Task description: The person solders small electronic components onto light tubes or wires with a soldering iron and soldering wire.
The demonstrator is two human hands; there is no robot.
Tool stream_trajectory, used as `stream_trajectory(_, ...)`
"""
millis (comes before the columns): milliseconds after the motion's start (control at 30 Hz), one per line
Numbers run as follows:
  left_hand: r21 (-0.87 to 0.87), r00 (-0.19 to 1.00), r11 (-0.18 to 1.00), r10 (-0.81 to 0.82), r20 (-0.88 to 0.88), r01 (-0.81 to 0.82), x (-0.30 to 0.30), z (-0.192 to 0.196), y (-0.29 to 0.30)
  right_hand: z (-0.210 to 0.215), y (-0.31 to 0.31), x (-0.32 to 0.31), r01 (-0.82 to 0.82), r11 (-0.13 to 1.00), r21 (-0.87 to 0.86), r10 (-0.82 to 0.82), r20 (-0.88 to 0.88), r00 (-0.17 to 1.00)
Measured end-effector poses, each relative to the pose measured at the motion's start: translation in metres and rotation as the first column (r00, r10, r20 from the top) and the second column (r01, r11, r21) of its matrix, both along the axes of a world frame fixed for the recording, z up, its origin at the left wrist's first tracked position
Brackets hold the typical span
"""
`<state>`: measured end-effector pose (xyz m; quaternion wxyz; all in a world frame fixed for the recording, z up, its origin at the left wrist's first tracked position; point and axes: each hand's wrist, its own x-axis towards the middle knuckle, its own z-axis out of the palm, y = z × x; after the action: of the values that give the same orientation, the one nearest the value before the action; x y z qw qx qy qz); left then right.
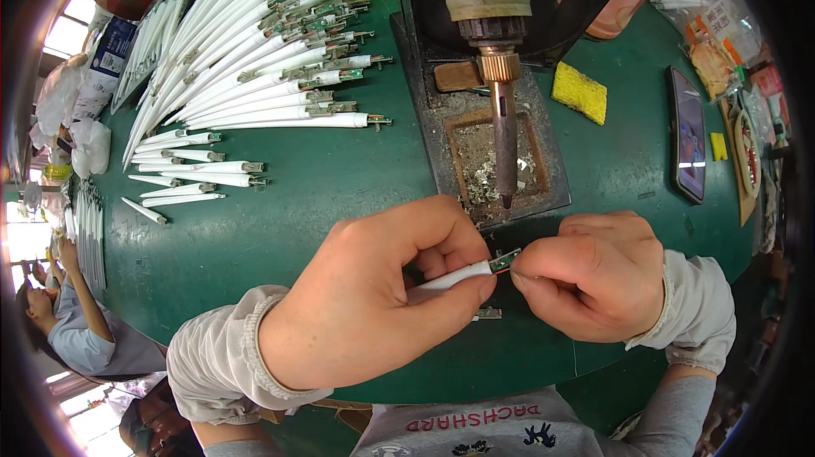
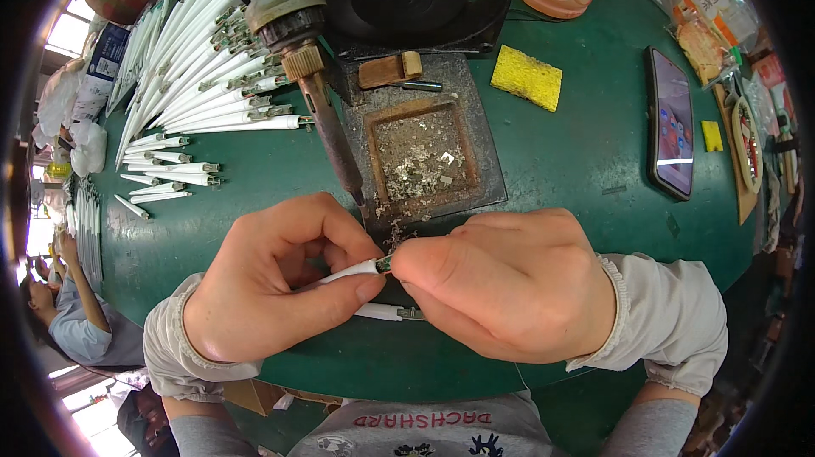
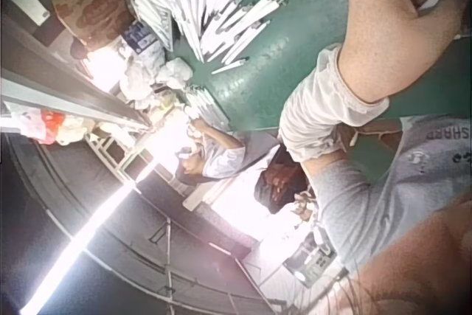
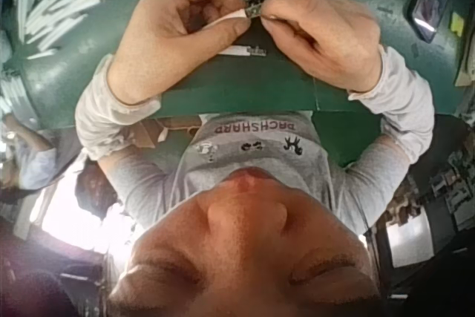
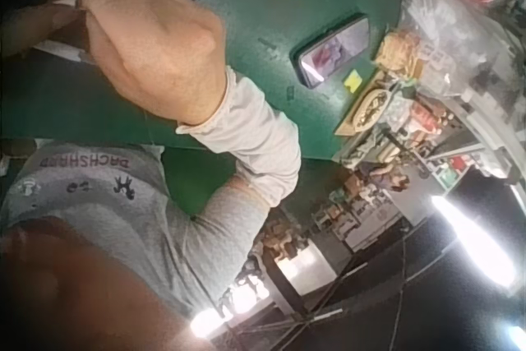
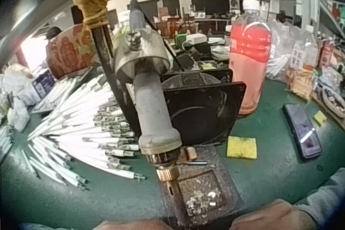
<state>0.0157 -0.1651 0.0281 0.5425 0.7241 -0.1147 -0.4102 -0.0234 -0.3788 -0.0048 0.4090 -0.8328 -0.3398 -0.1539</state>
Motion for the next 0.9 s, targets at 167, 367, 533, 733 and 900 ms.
stream_trajectory(167, -0.016, 0.999, 1.0, -0.013, 0.047, 0.014, -0.001, -0.003, 0.0, 0.003, -0.004, -0.001, -0.028, 0.996, -0.09, 0.025, -0.03, 0.999)
stream_trajectory(367, -0.002, 0.961, 0.998, -0.063, 0.271, 0.066, -0.003, -0.008, 0.0, 0.008, 0.0, -0.003, 0.008, 0.998, -0.069, -0.02, -0.176, 0.984)
stream_trajectory(533, 0.049, 0.894, 0.989, -0.148, 0.423, 0.14, -0.004, -0.008, 0.0, 0.011, 0.0, -0.003, 0.01, 0.998, -0.057, -0.026, -0.296, 0.955)
stream_trajectory(733, 0.009, 0.995, 0.998, -0.065, 0.078, 0.065, -0.002, -0.007, 0.001, 0.007, 0.0, -0.002, -0.004, 0.998, -0.055, -0.006, -0.189, 0.982)
stream_trajectory(900, -0.025, 0.998, 0.998, -0.055, -0.001, 0.055, -0.001, -0.008, 0.002, 0.005, -0.002, -0.001, -0.029, 0.994, -0.11, 0.012, -0.152, 0.988)
